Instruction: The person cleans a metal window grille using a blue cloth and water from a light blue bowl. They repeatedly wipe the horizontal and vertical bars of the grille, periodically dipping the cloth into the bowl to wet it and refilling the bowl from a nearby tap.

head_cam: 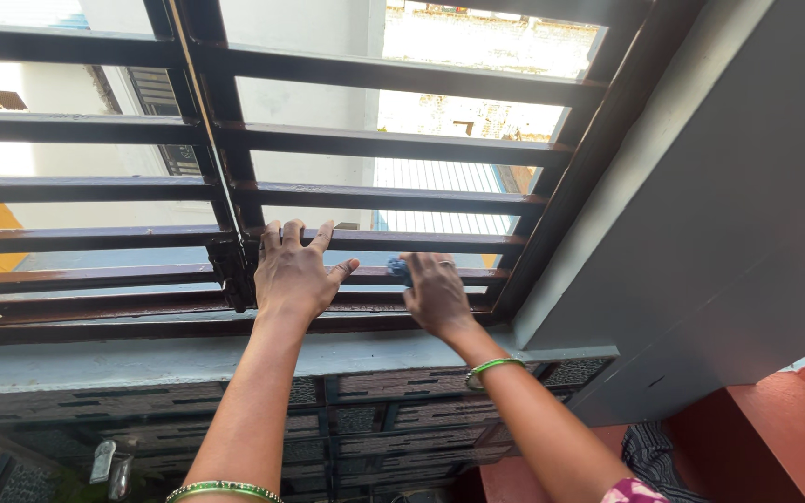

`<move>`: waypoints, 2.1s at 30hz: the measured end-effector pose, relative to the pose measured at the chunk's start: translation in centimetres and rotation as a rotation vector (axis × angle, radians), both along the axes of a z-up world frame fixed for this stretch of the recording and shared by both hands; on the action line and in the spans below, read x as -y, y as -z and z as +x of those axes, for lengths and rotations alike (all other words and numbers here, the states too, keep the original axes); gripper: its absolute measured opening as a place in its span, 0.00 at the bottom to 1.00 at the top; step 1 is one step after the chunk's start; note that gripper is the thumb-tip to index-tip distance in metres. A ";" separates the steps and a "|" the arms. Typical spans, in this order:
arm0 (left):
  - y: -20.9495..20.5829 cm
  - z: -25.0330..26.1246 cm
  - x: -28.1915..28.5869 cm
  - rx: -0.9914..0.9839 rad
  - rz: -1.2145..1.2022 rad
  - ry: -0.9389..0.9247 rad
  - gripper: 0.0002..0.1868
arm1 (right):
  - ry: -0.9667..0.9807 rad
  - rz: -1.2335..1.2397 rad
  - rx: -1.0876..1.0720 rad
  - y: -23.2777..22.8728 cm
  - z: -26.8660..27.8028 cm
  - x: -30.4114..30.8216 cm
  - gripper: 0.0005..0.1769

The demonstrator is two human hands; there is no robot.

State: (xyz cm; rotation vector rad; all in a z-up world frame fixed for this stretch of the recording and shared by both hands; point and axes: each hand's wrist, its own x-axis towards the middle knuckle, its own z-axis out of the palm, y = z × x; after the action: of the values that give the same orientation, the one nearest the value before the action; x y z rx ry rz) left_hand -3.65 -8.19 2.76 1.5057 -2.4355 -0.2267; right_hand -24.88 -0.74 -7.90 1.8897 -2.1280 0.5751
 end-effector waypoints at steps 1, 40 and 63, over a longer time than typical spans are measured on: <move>0.1 0.0 0.1 0.008 0.003 -0.006 0.40 | 0.030 0.010 0.033 -0.4 -0.7 -0.6 0.25; -2.0 0.5 -0.4 -0.404 -0.276 -0.034 0.27 | 0.123 -0.838 0.060 -16.7 -2.8 -1.0 0.09; -5.6 1.2 -2.4 0.111 -0.162 -0.047 0.52 | 0.041 -0.754 -0.203 -17.3 -2.4 -1.9 0.22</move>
State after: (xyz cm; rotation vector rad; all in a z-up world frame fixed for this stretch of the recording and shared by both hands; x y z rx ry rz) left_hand -2.40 -5.79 8.40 1.5384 -2.4323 0.0641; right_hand -27.25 1.21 9.40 1.3978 -1.5060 0.9584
